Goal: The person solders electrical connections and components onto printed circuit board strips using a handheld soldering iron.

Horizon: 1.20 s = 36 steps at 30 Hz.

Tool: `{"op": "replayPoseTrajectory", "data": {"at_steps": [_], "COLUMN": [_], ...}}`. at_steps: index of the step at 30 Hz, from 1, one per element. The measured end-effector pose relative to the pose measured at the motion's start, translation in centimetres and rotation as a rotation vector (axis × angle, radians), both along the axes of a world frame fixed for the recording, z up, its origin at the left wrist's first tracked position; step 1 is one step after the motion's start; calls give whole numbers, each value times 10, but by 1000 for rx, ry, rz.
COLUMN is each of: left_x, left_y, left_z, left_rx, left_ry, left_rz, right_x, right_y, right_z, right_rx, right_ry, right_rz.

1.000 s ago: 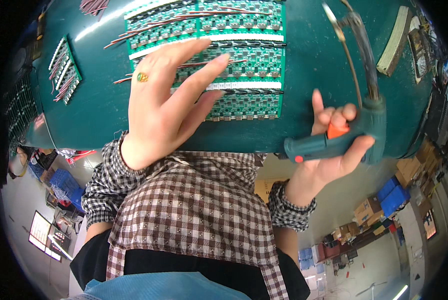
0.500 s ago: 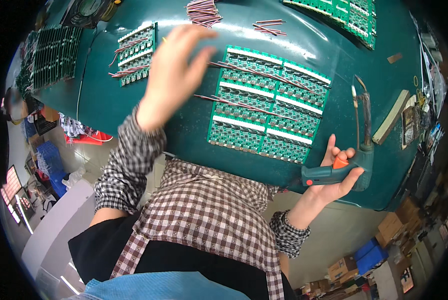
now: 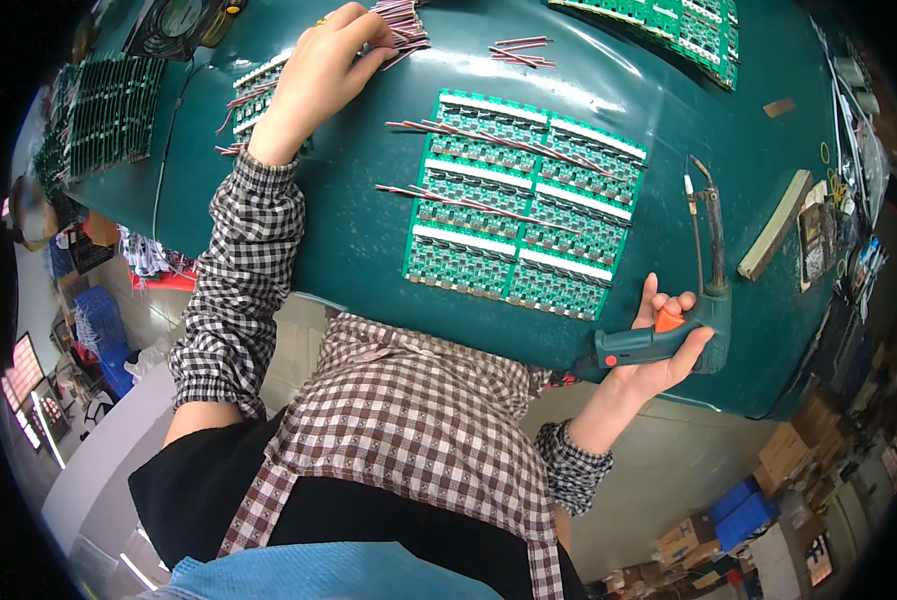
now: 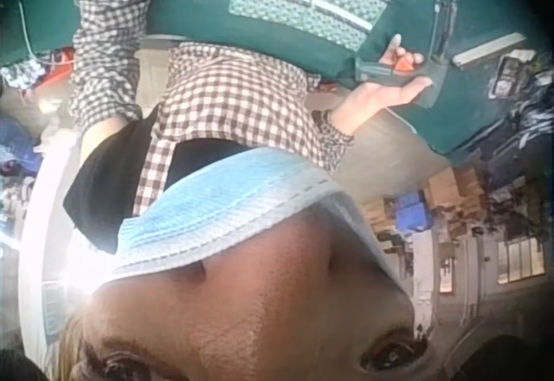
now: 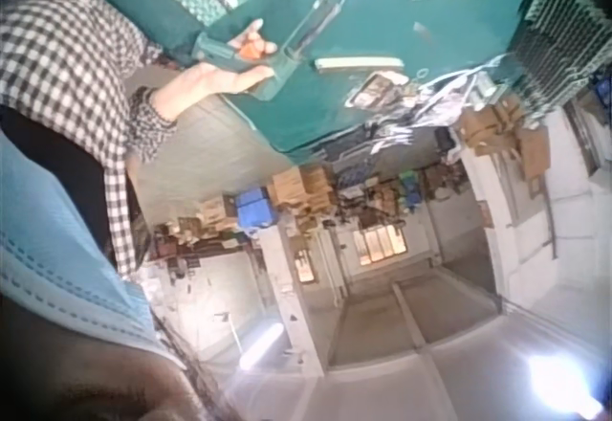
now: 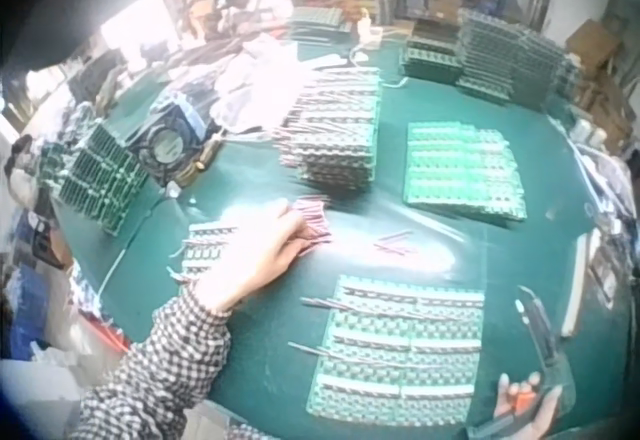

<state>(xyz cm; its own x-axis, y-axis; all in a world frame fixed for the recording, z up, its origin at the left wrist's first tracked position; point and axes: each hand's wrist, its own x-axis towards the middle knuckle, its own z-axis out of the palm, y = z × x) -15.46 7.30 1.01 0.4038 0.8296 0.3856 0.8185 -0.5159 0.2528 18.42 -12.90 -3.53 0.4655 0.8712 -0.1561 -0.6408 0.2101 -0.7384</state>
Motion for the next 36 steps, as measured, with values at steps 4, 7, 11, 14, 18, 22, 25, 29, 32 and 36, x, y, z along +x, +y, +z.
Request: {"op": "replayPoseTrajectory", "data": {"at_steps": [4, 7, 11, 14, 18, 22, 25, 29, 32, 36], "left_x": [2, 4, 9, 21, 42, 91, 120, 124, 129, 138], "left_y": [-5, -9, -11, -19, -43, -67, -76, -81, -85, -91], "left_z": [-4, -4, -7, 1, 9, 19, 4, -14, -18, -21], "left_rx": [41, 19, 14, -270, -386, -537, -436, -343, -356, -469], "left_ry": [-3, -67, -72, -259, -347, -326, -297, -236, -230, -256], "left_rz": [-4, -17, 9, 78, -7, -267, -398, -352, -325, -314], "right_x": [2, 3, 8, 12, 25, 35, 40, 30, 21, 12], "right_y": [-3, -6, -10, -14, -34, -50, -59, -68, -73, -71], "right_z": [-5, -7, -10, -10, -1, 43, 68, 63, 58, 57], "right_rx": [36, 52, 58, 28, 1, -83, -121, -162, -297, -319], "right_ry": [30, 16, 22, 66, -51, -194, -359, -484, -636, -643], "right_rz": [30, 43, 69, 109, 111, 43, 45, 95, 52, 10]}}
